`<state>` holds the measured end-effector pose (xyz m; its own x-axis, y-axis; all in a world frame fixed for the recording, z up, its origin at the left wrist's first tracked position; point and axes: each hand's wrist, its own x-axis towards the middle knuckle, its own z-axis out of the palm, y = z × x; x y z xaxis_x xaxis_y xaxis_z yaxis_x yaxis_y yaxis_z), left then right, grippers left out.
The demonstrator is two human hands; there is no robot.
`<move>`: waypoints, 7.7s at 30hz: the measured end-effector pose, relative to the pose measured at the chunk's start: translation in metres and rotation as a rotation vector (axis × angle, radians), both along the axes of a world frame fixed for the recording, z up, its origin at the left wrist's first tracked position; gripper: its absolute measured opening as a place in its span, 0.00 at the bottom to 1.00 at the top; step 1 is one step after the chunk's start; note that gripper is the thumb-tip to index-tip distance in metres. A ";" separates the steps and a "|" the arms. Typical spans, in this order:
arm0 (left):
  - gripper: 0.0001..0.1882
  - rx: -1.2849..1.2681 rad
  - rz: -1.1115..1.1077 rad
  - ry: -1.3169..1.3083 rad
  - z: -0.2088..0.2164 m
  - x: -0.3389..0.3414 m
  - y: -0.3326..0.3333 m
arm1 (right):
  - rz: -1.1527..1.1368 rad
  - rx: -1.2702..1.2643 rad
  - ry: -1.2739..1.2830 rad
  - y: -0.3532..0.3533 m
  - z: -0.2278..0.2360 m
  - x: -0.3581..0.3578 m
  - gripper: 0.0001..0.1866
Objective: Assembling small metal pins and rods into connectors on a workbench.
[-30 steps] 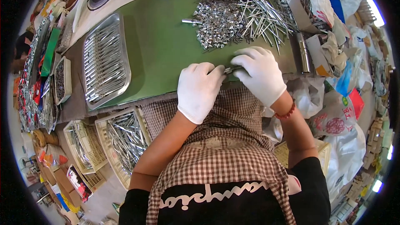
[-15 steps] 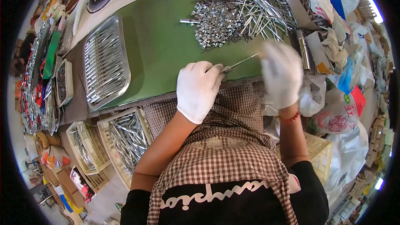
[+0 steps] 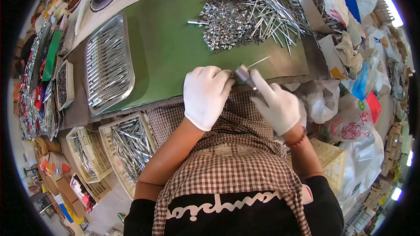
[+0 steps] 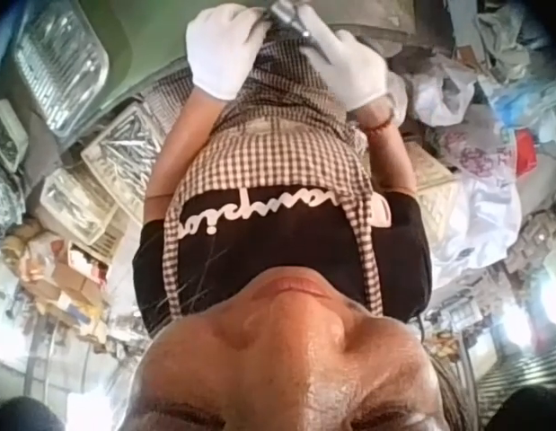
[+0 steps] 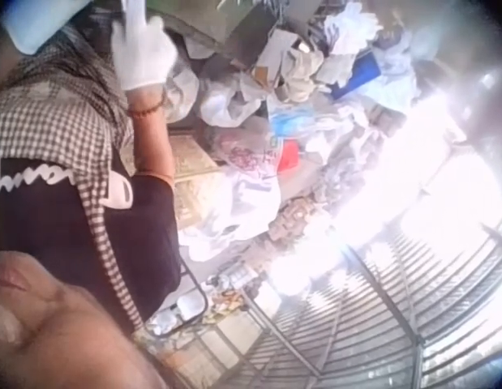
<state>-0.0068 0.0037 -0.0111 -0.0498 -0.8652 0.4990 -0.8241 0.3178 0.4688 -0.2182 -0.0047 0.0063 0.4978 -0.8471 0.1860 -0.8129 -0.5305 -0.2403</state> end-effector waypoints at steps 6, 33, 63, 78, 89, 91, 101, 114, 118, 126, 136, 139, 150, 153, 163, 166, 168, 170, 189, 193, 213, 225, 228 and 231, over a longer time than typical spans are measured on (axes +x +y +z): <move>0.06 0.026 -0.005 -0.004 0.003 -0.001 -0.001 | -0.058 0.069 -0.297 0.006 -0.007 0.007 0.40; 0.09 -0.052 0.407 -0.188 0.071 0.198 0.037 | 0.262 -0.388 0.150 -0.192 0.021 -0.012 0.10; 0.08 0.382 0.356 -0.281 0.074 0.283 0.077 | -0.030 0.695 -1.457 -0.130 0.034 -0.030 0.11; 0.08 0.032 -0.006 -0.144 0.032 0.081 0.015 | -0.449 0.100 -1.547 -0.044 0.037 -0.115 0.11; 0.11 0.074 -0.089 -0.069 0.002 0.056 -0.010 | -0.993 -0.289 -0.629 -0.081 0.010 -0.566 0.22; 0.10 0.086 0.020 -0.156 0.011 0.068 0.007 | -1.192 -0.022 -1.219 -0.150 0.019 -0.496 0.17; 0.09 0.117 0.024 -0.124 0.020 0.060 -0.001 | -0.208 -0.746 -0.196 -0.095 0.052 -0.165 0.08; 0.09 -0.063 0.079 -0.338 0.034 0.077 -0.052 | -0.360 -0.187 0.419 -0.186 0.026 -0.063 0.12; 0.09 -0.116 0.006 -0.484 0.037 0.084 -0.100 | -0.371 -0.323 0.249 -0.190 0.022 -0.060 0.10; 0.07 0.116 -0.056 -0.664 0.037 0.094 -0.128 | -0.176 -0.335 0.266 -0.200 0.024 -0.067 0.06; 0.04 0.106 -0.199 -0.827 0.078 0.037 -0.046 | 0.010 -0.108 -0.565 -0.129 0.049 -0.041 0.09; 0.05 0.166 -0.328 -0.564 0.061 0.014 -0.038 | 0.099 0.224 -0.720 -0.091 0.037 -0.021 0.08; 0.06 0.086 -0.090 0.040 0.014 0.010 -0.010 | 0.227 -0.101 -0.276 -0.065 -0.001 -0.014 0.05; 0.07 0.115 -0.044 -0.030 0.011 0.010 -0.003 | 0.181 -0.113 -0.275 -0.066 -0.003 -0.015 0.05; 0.04 0.031 0.014 0.026 0.004 0.003 0.000 | 0.196 -0.068 -0.292 -0.072 -0.002 -0.010 0.05; 0.04 0.051 0.018 0.042 0.003 0.003 -0.001 | 0.219 -0.092 -0.304 -0.074 -0.004 -0.006 0.04; 0.05 0.083 0.023 0.044 0.005 0.002 0.000 | 0.228 -0.115 -0.307 -0.075 -0.003 -0.002 0.04; 0.05 0.080 0.023 0.052 0.004 0.002 -0.002 | 0.160 -0.032 -0.413 -0.080 0.000 0.001 0.03; 0.07 0.106 0.029 0.084 0.006 -0.002 -0.003 | 0.333 -0.095 -0.207 -0.082 0.009 0.022 0.05; 0.07 0.091 0.019 0.096 0.005 -0.002 -0.004 | 0.438 0.029 -0.314 -0.073 0.009 0.026 0.07; 0.05 0.010 0.031 0.067 0.002 -0.003 -0.005 | -0.141 -0.574 0.037 -0.073 0.013 -0.027 0.21; 0.05 0.061 0.011 0.072 0.006 -0.004 -0.004 | -0.032 -0.089 -0.047 -0.009 0.008 -0.005 0.36; 0.05 0.052 0.022 0.072 0.003 -0.005 -0.002 | -0.071 -0.068 -0.146 0.000 0.005 0.001 0.37; 0.05 0.038 0.015 0.074 0.005 -0.003 -0.004 | -0.185 -0.212 -0.320 -0.017 0.010 -0.012 0.38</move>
<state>-0.0099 -0.0002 -0.0062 -0.0005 -0.8839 0.4676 -0.7912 0.2864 0.5404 -0.2304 -0.0216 0.0164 0.2299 -0.8430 0.4864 -0.8015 -0.4475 -0.3967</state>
